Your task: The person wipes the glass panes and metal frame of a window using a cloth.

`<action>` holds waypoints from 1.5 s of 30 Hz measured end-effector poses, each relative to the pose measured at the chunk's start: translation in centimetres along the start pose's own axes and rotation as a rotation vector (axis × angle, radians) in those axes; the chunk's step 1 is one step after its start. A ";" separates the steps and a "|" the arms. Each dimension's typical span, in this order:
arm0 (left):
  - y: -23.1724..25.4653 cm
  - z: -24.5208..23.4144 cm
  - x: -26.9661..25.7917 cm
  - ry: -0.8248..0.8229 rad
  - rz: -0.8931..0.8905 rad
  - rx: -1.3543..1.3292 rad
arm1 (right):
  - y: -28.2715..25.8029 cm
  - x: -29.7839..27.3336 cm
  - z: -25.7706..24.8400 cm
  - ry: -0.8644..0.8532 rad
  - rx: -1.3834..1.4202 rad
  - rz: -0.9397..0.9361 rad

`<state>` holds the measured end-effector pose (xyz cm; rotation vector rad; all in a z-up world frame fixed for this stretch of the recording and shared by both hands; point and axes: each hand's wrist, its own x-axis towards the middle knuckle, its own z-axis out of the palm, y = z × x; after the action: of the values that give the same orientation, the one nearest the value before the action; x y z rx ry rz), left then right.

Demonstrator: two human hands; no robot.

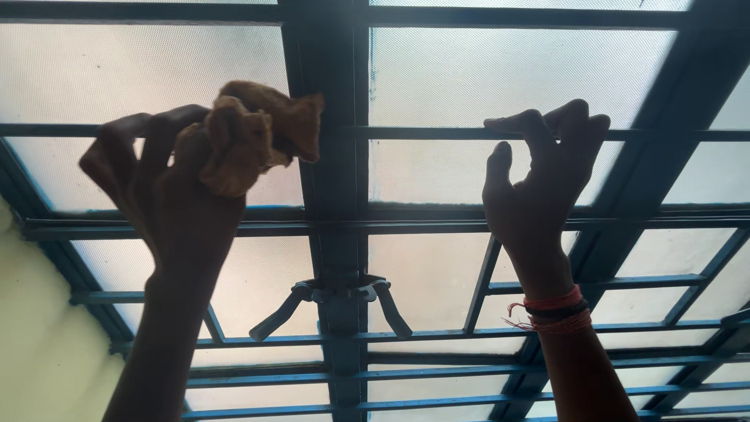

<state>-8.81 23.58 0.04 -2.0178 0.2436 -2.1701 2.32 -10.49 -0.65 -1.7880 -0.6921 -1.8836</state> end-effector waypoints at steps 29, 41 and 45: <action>9.6 3.9 2.9 -0.021 0.051 -0.352 | -1.8 1.0 -0.2 -0.033 -0.087 -0.054; 16.7 8.4 5.6 0.018 0.105 -0.393 | 2.0 1.6 -0.2 -0.051 0.132 -0.119; 16.3 8.1 5.5 -0.006 0.075 -0.449 | 1.3 1.7 -0.7 -0.043 0.133 -0.107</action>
<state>-0.94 6.39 2.18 -2.1832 0.8591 -2.2114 2.46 -11.92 1.07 -1.7427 -0.9231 -1.8255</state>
